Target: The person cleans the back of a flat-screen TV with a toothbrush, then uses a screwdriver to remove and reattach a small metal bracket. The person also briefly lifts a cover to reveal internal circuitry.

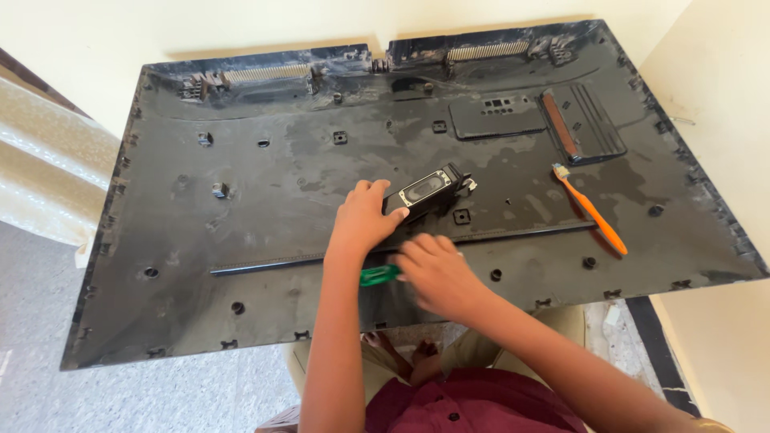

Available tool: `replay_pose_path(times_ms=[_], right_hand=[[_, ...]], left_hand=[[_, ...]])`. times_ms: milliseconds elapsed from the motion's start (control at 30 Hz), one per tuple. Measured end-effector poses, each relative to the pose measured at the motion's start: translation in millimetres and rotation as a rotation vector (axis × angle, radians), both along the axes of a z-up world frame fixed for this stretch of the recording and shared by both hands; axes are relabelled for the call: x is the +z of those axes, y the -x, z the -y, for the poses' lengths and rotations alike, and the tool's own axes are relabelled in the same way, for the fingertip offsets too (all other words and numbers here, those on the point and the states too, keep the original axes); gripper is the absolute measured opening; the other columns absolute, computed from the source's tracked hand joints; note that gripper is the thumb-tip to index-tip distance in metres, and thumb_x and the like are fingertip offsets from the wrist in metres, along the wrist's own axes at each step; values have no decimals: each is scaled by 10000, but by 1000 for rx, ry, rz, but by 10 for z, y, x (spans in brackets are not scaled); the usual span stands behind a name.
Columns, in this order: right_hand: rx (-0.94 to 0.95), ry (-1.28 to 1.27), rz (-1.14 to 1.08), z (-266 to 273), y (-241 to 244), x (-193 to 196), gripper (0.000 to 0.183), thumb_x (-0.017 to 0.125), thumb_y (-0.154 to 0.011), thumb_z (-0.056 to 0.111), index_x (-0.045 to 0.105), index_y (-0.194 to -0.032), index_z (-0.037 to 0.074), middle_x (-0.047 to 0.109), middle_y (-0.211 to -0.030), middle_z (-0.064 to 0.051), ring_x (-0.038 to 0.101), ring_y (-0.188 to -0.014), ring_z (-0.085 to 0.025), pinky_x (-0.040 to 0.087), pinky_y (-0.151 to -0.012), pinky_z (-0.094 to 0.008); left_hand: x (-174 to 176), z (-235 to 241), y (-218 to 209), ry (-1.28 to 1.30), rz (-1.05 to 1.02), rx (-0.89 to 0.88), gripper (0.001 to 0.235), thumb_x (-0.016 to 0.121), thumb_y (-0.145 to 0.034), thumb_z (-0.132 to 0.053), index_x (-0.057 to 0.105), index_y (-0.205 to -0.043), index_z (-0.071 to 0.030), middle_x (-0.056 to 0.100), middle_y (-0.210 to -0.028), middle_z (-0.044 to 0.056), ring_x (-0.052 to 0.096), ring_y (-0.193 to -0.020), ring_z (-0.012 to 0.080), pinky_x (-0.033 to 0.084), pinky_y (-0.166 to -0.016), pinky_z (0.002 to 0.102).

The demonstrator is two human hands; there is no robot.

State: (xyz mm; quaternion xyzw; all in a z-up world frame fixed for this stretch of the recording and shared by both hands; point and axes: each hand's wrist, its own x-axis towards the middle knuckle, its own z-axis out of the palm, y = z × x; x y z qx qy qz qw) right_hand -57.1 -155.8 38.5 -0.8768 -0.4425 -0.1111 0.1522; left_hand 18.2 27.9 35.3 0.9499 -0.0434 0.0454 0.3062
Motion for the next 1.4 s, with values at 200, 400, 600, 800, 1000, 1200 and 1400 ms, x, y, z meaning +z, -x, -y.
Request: replay_pose_path(times_ms=[200,400,600,800,1000,1200,1400], right_hand=[[-434,-632,-399,986,373,335,315,654,-900,71,579,-1206,69,620,-1272,-124,723,-867,-226,592,-763,-377],[-6,-1788,-1088,1199,527,241,284,568,-1018,10,572,-1298,58,535,-1473,-257,653,-1198,-401,559,-949,-501],[-364,-1337,-859,924,451,150,272,607,-997,108,570,-1235,-17,657,-1334,-248,757,-1064,-321,644,-855,-400],[-466,-1034,-418,834,102,271,283,610,-1053,181,563,-1210,-50,759,-1201,-203,724,-925,-270,597,-799,-351],[-420,-1074,-454,792,-672,227,435,504,-1090,338,398,-1266,-45,716,-1105,-204,766,-1009,-252,677,-774,-345],[-389,-1232,-622,682,-1059,191,481,507,-1062,413,354,-1231,-11,684,-1071,-211,773,-946,-271,681,-750,-364],[-399,-1126,-553,612,-1161,148,451,522,-1076,382,382,-1251,-9,667,-1071,-211,775,-949,-267,686,-753,-365]], left_hand=[[130,199,-170,-192,-213,-33,472,818,-726,-373,693,-1108,-124,699,-1117,130,664,-1074,356,533,-904,466],[90,642,341,113,340,244,409,806,-689,-173,726,-1078,-75,686,-1042,124,653,-982,370,523,-826,464],[-114,536,552,45,405,166,502,752,-685,-60,713,-1185,-76,711,-1134,75,666,-1013,306,505,-853,441],[-21,173,293,-125,236,-173,488,831,-647,-170,735,-1123,-122,724,-1080,43,674,-1013,289,489,-859,457],[89,-34,-68,-197,-59,-213,603,859,-722,-342,679,-1282,-213,719,-1094,63,656,-1081,299,504,-877,455],[-29,-3,-87,-346,-74,-117,749,858,-736,-387,561,-1413,-266,688,-1189,33,574,-1243,277,248,-1114,663],[-187,62,-26,-430,31,-16,860,861,-734,-409,478,-1490,-256,645,-1269,56,459,-1378,330,55,-1132,789]])
